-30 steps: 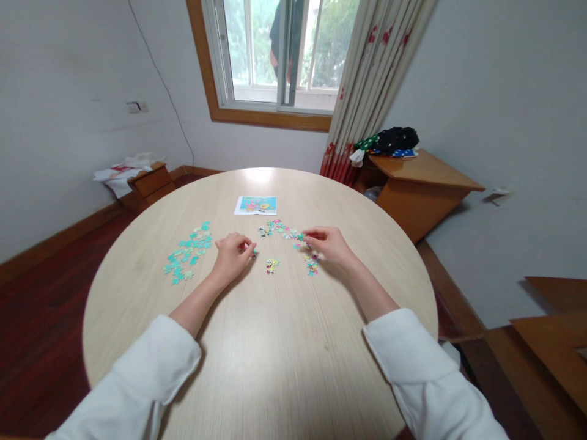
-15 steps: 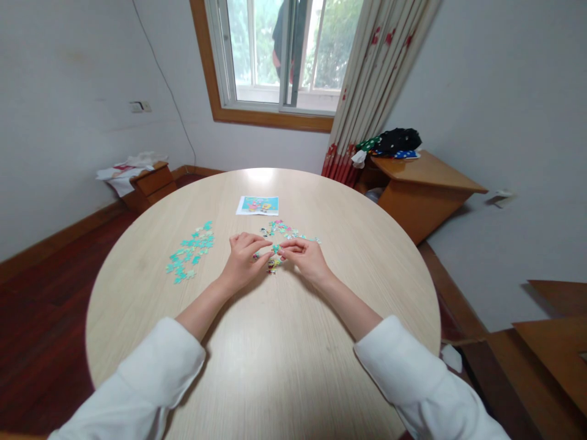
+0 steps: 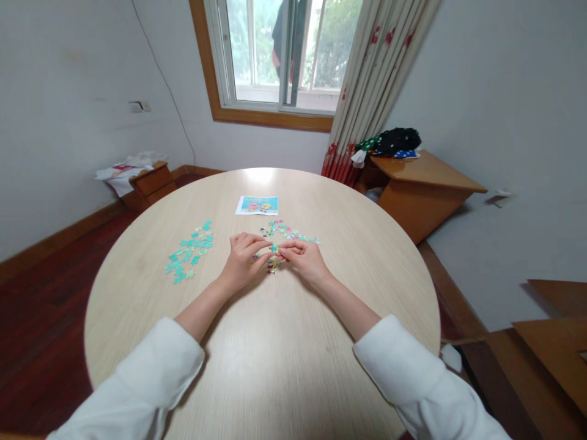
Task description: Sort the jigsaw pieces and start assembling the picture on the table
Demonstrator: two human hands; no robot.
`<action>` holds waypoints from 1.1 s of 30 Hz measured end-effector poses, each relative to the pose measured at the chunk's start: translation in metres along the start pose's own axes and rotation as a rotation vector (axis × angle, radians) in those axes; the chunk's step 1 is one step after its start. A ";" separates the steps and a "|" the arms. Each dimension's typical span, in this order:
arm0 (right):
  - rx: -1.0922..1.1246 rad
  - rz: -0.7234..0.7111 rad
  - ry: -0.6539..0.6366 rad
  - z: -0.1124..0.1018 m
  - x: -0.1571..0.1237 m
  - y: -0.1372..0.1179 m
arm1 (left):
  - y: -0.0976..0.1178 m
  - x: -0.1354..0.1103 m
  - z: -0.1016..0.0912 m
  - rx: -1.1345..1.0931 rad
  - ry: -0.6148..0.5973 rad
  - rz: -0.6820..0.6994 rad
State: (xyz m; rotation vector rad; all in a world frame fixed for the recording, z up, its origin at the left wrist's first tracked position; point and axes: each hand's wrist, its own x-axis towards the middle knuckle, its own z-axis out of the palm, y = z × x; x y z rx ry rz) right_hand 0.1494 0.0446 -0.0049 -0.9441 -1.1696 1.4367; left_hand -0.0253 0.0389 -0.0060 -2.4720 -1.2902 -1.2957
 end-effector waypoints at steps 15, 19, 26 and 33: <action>-0.022 -0.043 -0.014 -0.001 0.001 0.001 | -0.001 -0.001 0.001 -0.011 0.003 0.014; -0.032 -0.044 -0.015 -0.001 0.002 0.003 | 0.000 0.000 0.000 -0.013 0.011 0.019; -0.072 -0.073 -0.020 -0.001 0.001 0.002 | -0.004 0.001 -0.003 -0.025 -0.033 0.046; -0.067 -0.049 0.007 -0.003 0.003 0.004 | -0.012 0.001 -0.004 -0.034 -0.125 -0.011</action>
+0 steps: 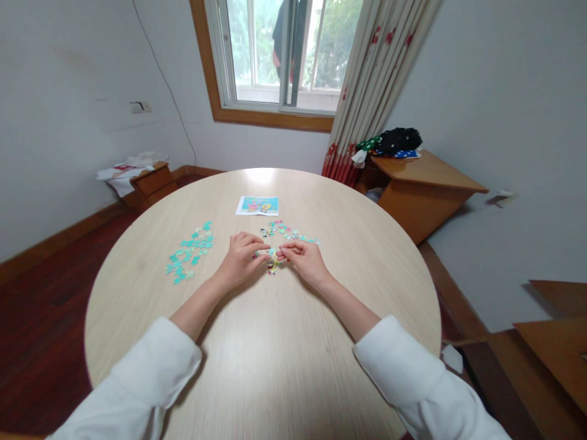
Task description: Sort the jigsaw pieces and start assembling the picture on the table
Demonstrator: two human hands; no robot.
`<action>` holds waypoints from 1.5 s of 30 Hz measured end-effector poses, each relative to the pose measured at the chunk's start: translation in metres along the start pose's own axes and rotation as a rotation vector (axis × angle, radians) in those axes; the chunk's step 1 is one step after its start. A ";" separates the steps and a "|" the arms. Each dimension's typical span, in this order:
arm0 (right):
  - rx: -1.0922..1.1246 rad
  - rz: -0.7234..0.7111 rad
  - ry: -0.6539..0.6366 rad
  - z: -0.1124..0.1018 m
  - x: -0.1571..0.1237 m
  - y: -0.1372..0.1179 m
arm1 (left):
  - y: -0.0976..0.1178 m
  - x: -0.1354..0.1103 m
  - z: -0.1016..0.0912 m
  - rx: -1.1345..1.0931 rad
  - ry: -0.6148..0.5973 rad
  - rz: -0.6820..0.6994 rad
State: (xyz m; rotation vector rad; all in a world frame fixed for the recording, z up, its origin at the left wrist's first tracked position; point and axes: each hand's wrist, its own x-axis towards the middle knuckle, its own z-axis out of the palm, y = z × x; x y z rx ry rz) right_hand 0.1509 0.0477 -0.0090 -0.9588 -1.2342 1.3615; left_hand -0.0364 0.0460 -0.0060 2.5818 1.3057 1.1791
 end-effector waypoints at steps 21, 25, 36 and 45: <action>-0.780 -0.406 -0.078 -0.008 -0.003 0.005 | -0.013 -0.001 -0.007 -0.027 -0.317 -0.069; -0.826 -0.434 -0.108 -0.009 -0.004 0.006 | -0.014 -0.001 -0.007 -0.026 -0.324 -0.061; -0.865 -0.424 -0.148 -0.008 -0.006 0.006 | -0.012 0.000 -0.007 -0.019 -0.343 -0.078; -0.907 -0.399 -0.214 -0.008 -0.005 0.009 | -0.015 -0.002 -0.004 -0.044 -0.316 -0.059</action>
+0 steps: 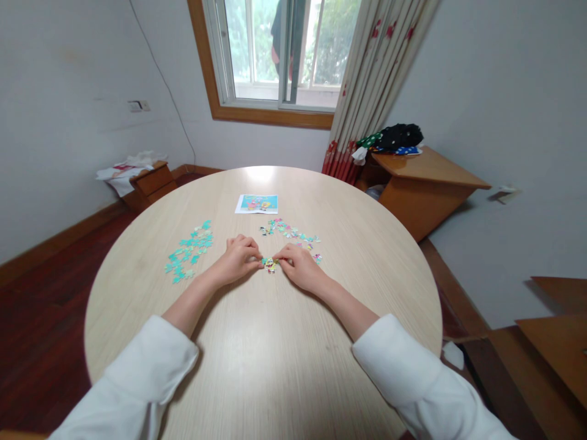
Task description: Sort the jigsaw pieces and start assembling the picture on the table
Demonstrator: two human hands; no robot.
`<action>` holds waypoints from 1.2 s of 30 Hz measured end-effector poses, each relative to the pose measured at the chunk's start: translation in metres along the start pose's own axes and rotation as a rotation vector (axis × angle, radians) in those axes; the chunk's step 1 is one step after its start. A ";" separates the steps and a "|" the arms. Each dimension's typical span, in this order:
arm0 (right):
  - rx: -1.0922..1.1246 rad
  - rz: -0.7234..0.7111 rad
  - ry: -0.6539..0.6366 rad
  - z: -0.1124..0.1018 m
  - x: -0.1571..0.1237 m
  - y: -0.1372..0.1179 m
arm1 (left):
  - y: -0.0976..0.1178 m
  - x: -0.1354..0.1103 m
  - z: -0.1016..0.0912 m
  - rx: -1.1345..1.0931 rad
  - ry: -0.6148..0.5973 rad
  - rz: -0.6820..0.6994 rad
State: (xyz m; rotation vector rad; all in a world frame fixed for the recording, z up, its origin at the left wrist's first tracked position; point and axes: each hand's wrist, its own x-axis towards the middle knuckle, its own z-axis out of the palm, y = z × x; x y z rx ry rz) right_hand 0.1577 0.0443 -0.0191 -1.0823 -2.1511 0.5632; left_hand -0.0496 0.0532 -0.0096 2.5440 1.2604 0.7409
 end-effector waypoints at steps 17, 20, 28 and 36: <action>-0.048 -0.001 -0.042 0.000 0.000 -0.003 | -0.001 0.000 0.001 0.002 -0.011 -0.004; -0.038 0.008 -0.039 0.000 -0.001 -0.004 | -0.002 0.000 0.002 0.005 -0.004 -0.001; -0.049 0.015 -0.049 0.002 -0.002 -0.004 | 0.000 0.000 0.001 0.015 -0.023 -0.011; -0.062 0.029 -0.067 0.001 -0.002 -0.006 | 0.004 0.000 -0.002 0.020 -0.056 -0.035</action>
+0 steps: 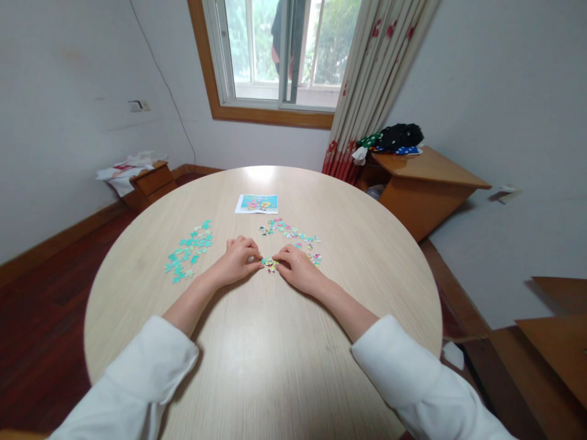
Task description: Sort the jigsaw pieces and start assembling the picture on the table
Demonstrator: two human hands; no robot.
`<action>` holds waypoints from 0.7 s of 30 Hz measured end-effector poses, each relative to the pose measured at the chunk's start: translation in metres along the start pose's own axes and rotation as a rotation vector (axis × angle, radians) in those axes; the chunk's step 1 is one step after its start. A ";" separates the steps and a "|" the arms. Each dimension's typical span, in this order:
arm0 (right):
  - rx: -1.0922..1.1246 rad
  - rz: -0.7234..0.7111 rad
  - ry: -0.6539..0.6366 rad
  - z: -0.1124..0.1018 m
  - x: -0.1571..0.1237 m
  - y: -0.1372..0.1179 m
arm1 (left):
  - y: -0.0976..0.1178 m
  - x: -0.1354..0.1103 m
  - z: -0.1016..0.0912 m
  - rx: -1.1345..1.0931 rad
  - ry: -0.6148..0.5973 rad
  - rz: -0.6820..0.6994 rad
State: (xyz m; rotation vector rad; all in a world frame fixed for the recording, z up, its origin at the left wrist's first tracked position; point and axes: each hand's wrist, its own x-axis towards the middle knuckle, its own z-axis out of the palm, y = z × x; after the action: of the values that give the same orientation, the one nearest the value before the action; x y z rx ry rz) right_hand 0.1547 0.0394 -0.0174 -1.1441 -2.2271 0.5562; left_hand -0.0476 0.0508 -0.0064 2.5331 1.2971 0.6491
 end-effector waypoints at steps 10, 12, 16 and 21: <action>0.018 0.001 0.000 -0.001 0.000 0.000 | 0.006 0.000 -0.003 0.000 -0.039 -0.044; 0.020 0.003 0.002 -0.001 0.000 0.001 | 0.006 -0.001 -0.003 0.000 -0.043 -0.045; 0.028 -0.006 -0.001 0.000 0.000 0.002 | 0.008 -0.001 -0.004 0.003 -0.040 -0.043; 0.027 -0.010 0.001 0.000 0.000 0.002 | 0.008 0.000 -0.003 0.004 -0.046 -0.060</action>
State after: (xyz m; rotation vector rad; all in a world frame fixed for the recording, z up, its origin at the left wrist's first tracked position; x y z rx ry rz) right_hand 0.1554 0.0407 -0.0188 -1.1187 -2.2166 0.5801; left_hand -0.0429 0.0462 -0.0009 2.4866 1.3541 0.5725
